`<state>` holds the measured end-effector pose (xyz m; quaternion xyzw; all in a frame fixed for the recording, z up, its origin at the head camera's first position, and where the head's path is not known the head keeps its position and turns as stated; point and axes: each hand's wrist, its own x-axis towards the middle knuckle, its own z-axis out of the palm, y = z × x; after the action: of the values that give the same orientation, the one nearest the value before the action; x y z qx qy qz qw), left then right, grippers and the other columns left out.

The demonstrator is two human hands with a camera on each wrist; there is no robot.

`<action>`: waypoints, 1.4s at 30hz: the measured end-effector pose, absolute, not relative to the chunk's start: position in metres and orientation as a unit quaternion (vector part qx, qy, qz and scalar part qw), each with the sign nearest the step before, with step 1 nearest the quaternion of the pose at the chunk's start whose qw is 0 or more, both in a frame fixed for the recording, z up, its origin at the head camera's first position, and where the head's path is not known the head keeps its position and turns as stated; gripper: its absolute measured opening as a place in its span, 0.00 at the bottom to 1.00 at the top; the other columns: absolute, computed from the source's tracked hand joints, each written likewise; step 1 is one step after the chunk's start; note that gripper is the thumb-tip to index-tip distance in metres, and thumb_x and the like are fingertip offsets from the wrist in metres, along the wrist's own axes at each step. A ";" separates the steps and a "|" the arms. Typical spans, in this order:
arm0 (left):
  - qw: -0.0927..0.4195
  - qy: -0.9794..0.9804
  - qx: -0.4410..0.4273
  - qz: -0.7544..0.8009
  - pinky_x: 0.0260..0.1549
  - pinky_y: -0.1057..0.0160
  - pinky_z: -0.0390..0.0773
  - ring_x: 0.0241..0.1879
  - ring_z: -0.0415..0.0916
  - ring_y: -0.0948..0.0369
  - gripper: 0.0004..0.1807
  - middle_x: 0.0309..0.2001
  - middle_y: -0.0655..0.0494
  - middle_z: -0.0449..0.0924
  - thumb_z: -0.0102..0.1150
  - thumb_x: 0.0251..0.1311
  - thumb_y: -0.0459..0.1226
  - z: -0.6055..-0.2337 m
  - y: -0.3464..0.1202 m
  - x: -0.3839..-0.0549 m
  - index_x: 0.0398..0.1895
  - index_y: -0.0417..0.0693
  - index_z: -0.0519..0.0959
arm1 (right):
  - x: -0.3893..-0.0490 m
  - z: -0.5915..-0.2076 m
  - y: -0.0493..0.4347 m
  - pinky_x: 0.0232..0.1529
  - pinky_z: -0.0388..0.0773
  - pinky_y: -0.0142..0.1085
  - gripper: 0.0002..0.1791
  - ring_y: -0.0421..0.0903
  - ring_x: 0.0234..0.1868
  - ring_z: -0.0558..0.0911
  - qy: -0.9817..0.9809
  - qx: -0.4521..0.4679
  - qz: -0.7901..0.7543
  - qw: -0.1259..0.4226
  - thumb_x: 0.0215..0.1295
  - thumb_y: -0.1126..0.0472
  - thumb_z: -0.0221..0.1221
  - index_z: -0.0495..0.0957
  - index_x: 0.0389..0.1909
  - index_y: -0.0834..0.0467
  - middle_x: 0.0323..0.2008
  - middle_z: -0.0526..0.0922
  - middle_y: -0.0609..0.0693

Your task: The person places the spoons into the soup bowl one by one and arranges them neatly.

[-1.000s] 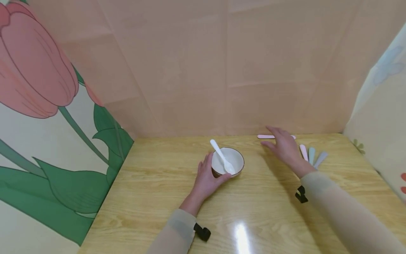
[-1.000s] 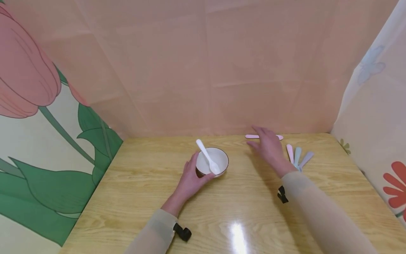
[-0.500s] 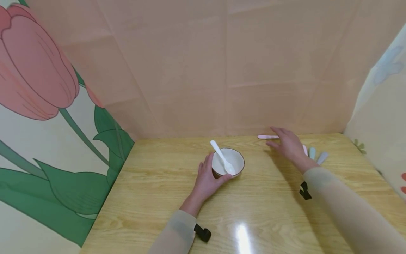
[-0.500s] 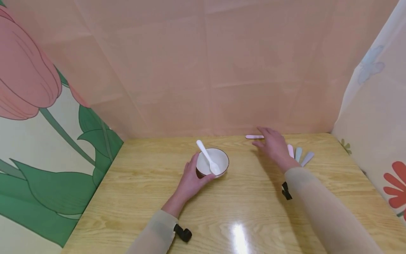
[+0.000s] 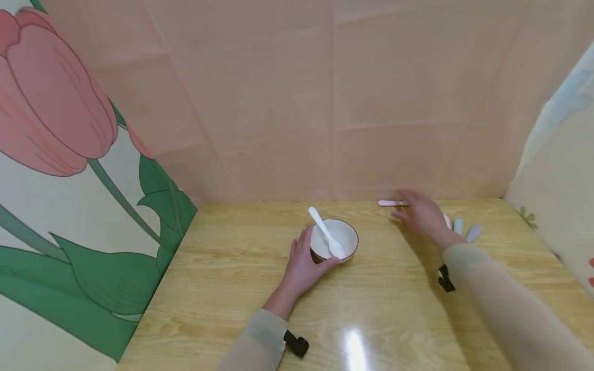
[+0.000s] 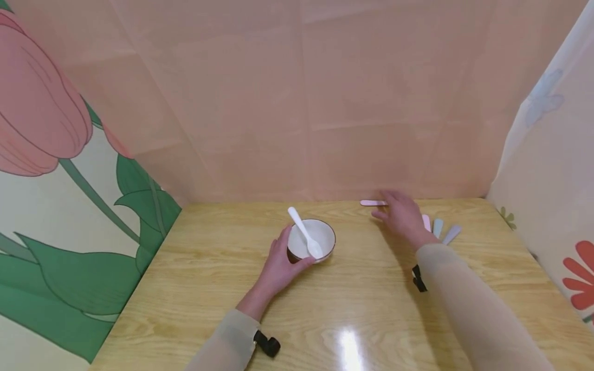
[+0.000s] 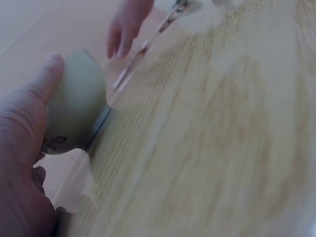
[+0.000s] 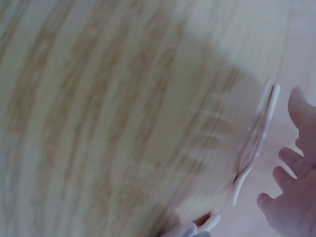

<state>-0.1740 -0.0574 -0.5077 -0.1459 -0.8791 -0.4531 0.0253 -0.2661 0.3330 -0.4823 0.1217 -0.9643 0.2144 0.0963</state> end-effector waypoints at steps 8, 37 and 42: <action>0.023 -0.882 -0.144 -0.448 0.77 0.26 0.56 0.84 0.53 0.38 0.63 0.84 0.57 0.61 0.78 0.57 0.68 -0.511 -0.057 -0.175 0.89 0.61 0.55 | -0.267 -0.490 0.337 0.72 0.62 0.75 0.45 0.79 0.75 0.65 -0.966 0.156 0.186 0.090 0.76 0.53 0.71 0.62 0.82 0.70 0.76 0.66 0.77; 0.018 -0.889 -0.146 -0.434 0.83 0.36 0.49 0.85 0.51 0.39 0.62 0.87 0.47 0.55 0.77 0.61 0.65 -0.507 -0.058 -0.174 0.91 0.64 0.51 | -0.260 -0.493 0.333 0.73 0.53 0.80 0.44 0.78 0.77 0.62 -0.976 0.131 0.172 0.038 0.81 0.45 0.66 0.62 0.82 0.68 0.76 0.67 0.76; 0.020 -0.889 -0.148 -0.434 0.83 0.35 0.49 0.84 0.53 0.38 0.62 0.87 0.47 0.56 0.77 0.60 0.66 -0.506 -0.057 -0.174 0.90 0.63 0.51 | -0.258 -0.489 0.332 0.63 0.66 0.77 0.33 0.76 0.62 0.79 -0.970 0.136 0.172 0.101 0.76 0.51 0.71 0.74 0.72 0.64 0.60 0.84 0.71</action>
<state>-0.1736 -0.0568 -0.5065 -0.1478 -0.8885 -0.4339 0.0204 -0.2584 0.3322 -0.4894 0.1360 -0.9705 0.1719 0.1006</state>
